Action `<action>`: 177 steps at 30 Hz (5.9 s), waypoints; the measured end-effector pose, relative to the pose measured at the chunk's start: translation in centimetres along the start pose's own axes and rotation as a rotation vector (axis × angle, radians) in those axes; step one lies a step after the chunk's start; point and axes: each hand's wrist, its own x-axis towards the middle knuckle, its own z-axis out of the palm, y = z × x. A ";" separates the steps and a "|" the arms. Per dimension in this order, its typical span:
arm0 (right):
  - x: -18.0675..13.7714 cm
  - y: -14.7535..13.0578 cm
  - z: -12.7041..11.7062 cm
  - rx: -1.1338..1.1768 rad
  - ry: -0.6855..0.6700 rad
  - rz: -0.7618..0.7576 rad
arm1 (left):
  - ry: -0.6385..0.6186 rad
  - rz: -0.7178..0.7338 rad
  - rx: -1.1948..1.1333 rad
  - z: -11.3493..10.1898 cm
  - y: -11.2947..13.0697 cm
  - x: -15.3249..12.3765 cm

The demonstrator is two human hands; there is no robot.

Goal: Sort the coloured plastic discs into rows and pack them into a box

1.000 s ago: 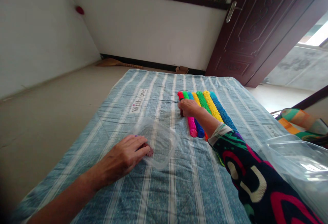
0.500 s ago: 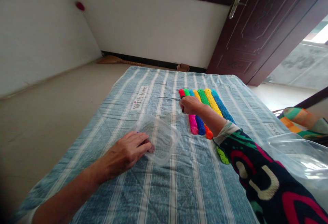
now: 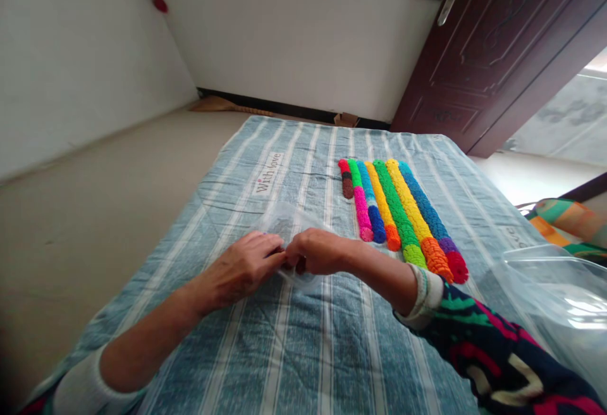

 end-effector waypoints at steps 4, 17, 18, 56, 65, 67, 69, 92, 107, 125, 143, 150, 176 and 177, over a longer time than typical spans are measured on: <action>0.2 -0.1 0.5 0.121 0.029 0.072 | -0.018 -0.008 -0.017 0.1 -0.1 -0.2; 0.3 0.6 1.5 0.218 0.129 0.061 | 0.002 -0.010 -0.043 -0.1 -0.2 -0.2; 0.3 0.7 1.8 0.229 0.141 0.049 | 0.009 -0.012 -0.040 -0.1 -0.2 -0.2; 0.4 -0.6 3.7 0.209 0.332 0.185 | -0.023 -0.014 -0.048 -0.3 0.2 0.1; 0.2 -1.1 3.7 0.079 0.334 0.218 | -0.023 -0.020 -0.062 -0.4 0.3 0.2; 0.3 -0.8 3.8 0.086 0.335 0.196 | -0.031 -0.023 -0.068 -0.5 0.3 0.2; 0.5 -0.5 3.8 0.092 0.338 0.174 | -0.034 -0.029 -0.074 -0.5 0.3 0.2; 0.4 -0.3 2.7 0.082 0.242 0.126 | -0.068 -0.016 -0.050 -0.7 0.7 0.2; 0.4 0.2 2.6 0.124 0.228 0.079 | -0.044 0.010 -0.015 -0.7 0.7 0.4; -2.1 3.5 -3.7 -0.004 0.609 0.263 | -0.069 -0.014 -0.080 -1.4 0.8 0.4; -0.5 12.7 -7.5 -0.576 0.307 0.738 | -0.078 -0.059 -0.107 -1.5 0.9 0.3; -0.2 13.5 -8.1 -0.575 0.236 0.736 | -0.061 -0.056 -0.100 -1.1 0.9 0.1; 0.4 12.9 -9.0 -0.641 0.162 0.646 | -0.040 -0.039 -0.102 -0.9 0.8 0.2; 0.4 12.8 -9.0 -0.641 0.148 0.637 | -0.041 -0.038 -0.102 -0.8 0.8 0.2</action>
